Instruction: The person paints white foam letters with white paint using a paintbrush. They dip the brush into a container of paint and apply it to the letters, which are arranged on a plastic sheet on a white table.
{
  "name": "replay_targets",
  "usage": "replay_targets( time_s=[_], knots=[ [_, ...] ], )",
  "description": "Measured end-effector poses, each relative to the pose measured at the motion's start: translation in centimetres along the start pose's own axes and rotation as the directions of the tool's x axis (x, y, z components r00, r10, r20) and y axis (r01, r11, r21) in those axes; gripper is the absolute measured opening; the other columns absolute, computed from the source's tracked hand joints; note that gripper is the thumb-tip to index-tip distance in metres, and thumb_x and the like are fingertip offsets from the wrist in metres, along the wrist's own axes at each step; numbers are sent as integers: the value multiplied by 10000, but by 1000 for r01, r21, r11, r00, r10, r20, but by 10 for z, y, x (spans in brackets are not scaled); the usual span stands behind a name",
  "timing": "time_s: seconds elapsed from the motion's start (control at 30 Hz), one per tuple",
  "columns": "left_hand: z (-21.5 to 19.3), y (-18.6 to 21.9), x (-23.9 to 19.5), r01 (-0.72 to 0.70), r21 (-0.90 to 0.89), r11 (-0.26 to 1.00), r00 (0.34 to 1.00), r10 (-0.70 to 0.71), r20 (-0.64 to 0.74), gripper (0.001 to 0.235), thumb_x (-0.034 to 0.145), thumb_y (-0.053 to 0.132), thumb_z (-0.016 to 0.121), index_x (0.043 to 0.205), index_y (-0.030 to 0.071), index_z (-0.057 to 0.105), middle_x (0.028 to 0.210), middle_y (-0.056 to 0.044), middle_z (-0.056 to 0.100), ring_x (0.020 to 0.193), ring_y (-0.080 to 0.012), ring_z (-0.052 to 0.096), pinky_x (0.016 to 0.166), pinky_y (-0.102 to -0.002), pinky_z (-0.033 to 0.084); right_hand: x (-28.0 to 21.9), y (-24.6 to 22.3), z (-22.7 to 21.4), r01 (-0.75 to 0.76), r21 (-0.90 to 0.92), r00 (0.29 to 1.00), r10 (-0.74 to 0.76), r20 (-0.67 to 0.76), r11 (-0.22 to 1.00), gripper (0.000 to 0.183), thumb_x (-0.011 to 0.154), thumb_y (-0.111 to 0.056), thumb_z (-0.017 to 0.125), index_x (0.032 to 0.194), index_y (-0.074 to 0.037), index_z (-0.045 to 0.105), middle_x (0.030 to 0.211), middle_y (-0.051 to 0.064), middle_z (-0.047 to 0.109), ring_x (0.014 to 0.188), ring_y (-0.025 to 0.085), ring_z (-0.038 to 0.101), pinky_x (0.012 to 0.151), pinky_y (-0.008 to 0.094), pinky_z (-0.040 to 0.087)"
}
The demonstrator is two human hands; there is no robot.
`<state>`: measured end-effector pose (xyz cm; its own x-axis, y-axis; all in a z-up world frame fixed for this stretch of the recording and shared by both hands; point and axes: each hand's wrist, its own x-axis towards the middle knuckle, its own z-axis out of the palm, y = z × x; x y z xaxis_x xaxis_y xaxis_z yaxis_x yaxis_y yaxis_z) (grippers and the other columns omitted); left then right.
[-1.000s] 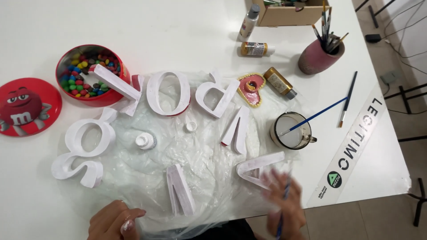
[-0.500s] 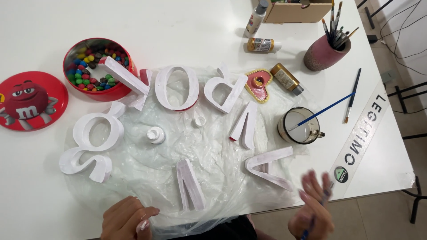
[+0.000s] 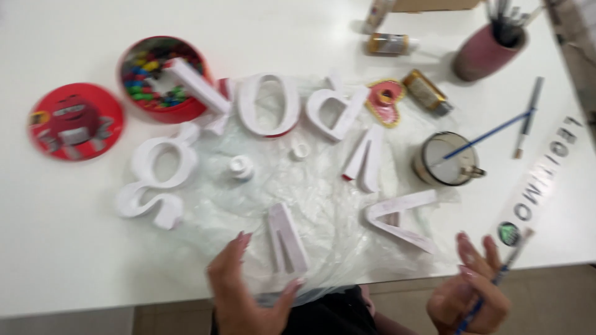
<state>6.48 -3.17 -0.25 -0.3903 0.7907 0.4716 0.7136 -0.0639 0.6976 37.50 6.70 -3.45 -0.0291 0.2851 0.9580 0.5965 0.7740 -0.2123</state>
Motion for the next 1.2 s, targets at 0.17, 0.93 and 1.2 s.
replay_targets(
  time_s=[0.17,0.93,1.2],
  knots=[
    [15,8,-12,154,160,975,976,-175,127,1434,544,586,1119,1610,13,351,1587,-183,510,1439,-412,490,1167,-567,382,-6,-21,-3,-106,6,990,105,97,994,116,1257,-21,301,1199,2,398,1203,300,651,1143,473,719,1316,675,476],
    [-19,-10,10,-198,30,980,961,188,200,983,979,105,869,1719,118,222,1768,-305,281,1631,-472,421,1267,-572,484,-92,8,-16,-258,104,945,228,234,961,311,1286,-219,317,1077,-54,478,1256,231,698,1439,453,617,1381,518,442],
    [-17,-21,9,-144,185,972,986,126,106,641,885,272,937,1437,98,663,1454,-77,641,1380,-309,604,1146,-464,528,-46,-25,-22,-354,187,857,237,457,917,506,1258,-360,248,1110,-46,616,1293,303,716,1302,410,745,1377,574,459]
  ],
)
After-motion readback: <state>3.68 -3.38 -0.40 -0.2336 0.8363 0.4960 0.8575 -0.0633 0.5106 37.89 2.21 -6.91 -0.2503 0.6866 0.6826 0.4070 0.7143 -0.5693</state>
